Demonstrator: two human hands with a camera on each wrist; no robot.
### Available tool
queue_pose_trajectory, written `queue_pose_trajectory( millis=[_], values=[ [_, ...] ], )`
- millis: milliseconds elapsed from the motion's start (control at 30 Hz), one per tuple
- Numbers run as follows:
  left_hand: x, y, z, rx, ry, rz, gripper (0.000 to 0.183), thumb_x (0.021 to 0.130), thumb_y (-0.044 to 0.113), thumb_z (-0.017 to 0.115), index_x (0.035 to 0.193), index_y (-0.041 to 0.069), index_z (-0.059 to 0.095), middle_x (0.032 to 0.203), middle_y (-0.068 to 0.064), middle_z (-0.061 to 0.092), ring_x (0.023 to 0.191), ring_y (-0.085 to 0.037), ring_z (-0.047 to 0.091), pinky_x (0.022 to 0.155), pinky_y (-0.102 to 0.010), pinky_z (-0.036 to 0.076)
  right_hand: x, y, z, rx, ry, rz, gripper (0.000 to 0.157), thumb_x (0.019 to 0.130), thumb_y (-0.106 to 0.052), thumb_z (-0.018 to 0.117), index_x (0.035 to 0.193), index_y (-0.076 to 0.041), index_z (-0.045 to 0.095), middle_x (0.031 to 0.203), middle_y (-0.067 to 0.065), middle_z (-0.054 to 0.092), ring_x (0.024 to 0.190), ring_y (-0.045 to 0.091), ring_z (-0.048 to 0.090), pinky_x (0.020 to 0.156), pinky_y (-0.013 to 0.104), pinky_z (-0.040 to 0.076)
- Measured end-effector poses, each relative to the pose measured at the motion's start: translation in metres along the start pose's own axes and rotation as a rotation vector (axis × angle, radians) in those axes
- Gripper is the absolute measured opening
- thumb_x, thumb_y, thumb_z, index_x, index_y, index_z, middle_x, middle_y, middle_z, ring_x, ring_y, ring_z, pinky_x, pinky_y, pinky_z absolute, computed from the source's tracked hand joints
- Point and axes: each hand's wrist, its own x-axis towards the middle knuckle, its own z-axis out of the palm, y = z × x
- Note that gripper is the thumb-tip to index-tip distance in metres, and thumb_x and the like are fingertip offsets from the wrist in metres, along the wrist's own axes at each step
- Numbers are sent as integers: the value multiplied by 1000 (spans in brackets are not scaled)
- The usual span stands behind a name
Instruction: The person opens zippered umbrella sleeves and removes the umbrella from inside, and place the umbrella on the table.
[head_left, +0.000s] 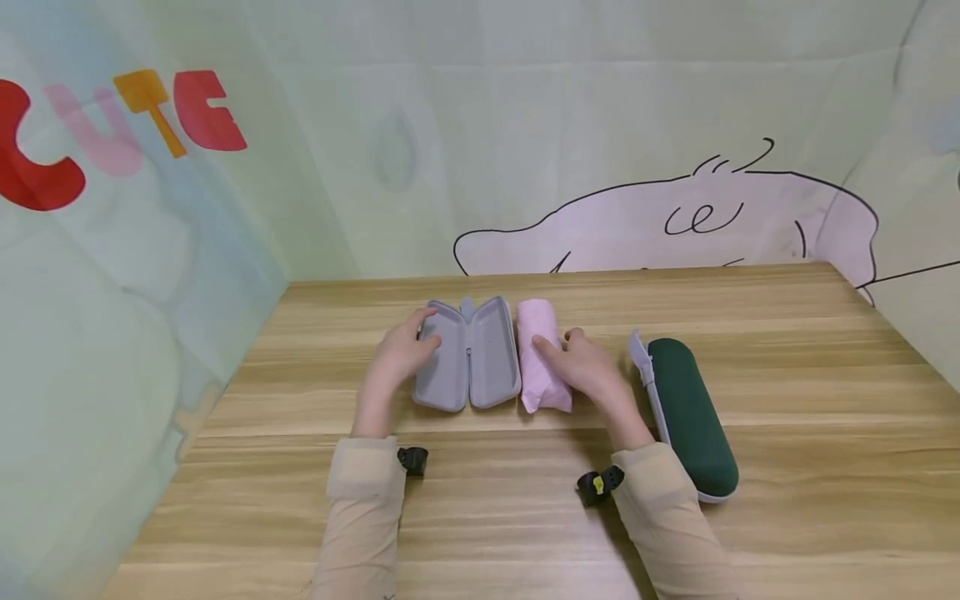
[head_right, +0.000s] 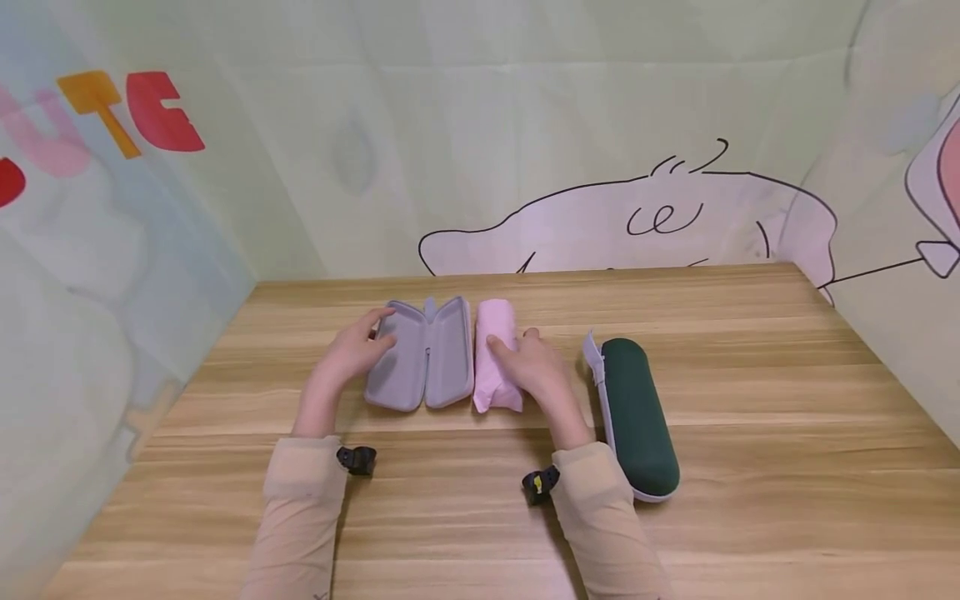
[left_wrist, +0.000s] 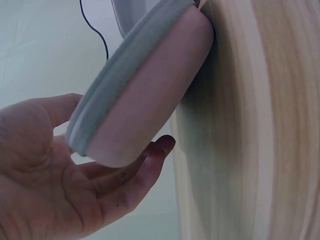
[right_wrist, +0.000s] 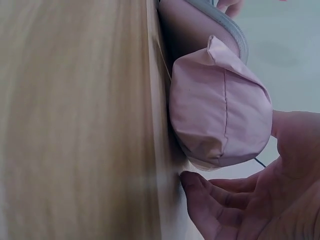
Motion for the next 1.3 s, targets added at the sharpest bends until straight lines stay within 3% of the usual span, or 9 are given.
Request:
queue_pose_trajectory(
  millis=[167, 433, 633, 1000, 1300],
  values=[
    [-1, 2, 3, -9, 22, 23, 58, 91, 23, 44, 144, 14, 24, 145, -21, 33, 123, -37, 43, 97, -51, 39, -3, -1, -2, -1, 19, -28, 82, 87, -63, 37, 139, 0, 30, 140, 22, 40, 128, 39, 39, 103, 51, 34],
    [-1, 3, 14, 16, 79, -4, 64, 90, 27, 48, 146, 15, 19, 137, -30, 32, 119, -45, 43, 89, -58, 43, -7, -7, 4, -107, 101, -100, 78, 89, -58, 39, 137, 3, 34, 139, 23, 39, 126, 39, 39, 100, 51, 36],
    [-1, 6, 19, 66, 135, -6, 64, 88, 28, 51, 145, 16, 22, 142, -29, 24, 123, -48, 35, 92, -61, 38, -9, -11, 6, -118, 128, -83, 79, 87, -57, 43, 139, 1, 30, 137, 23, 40, 126, 38, 40, 100, 50, 36],
    [-6, 16, 24, 189, 145, 73, 63, 88, 30, 51, 143, 12, 27, 142, -29, 27, 124, -46, 35, 94, -58, 38, -21, -15, 0, -139, 149, -66, 76, 87, -54, 46, 138, 1, 30, 135, 25, 41, 124, 39, 41, 99, 51, 37],
    [-11, 17, 26, 212, 165, 79, 62, 88, 31, 50, 143, 15, 27, 147, -27, 17, 133, -46, 21, 97, -65, 29, -26, -18, -2, -143, 165, -78, 72, 89, -47, 46, 138, 3, 30, 138, 25, 38, 127, 39, 39, 102, 51, 34]
  ],
)
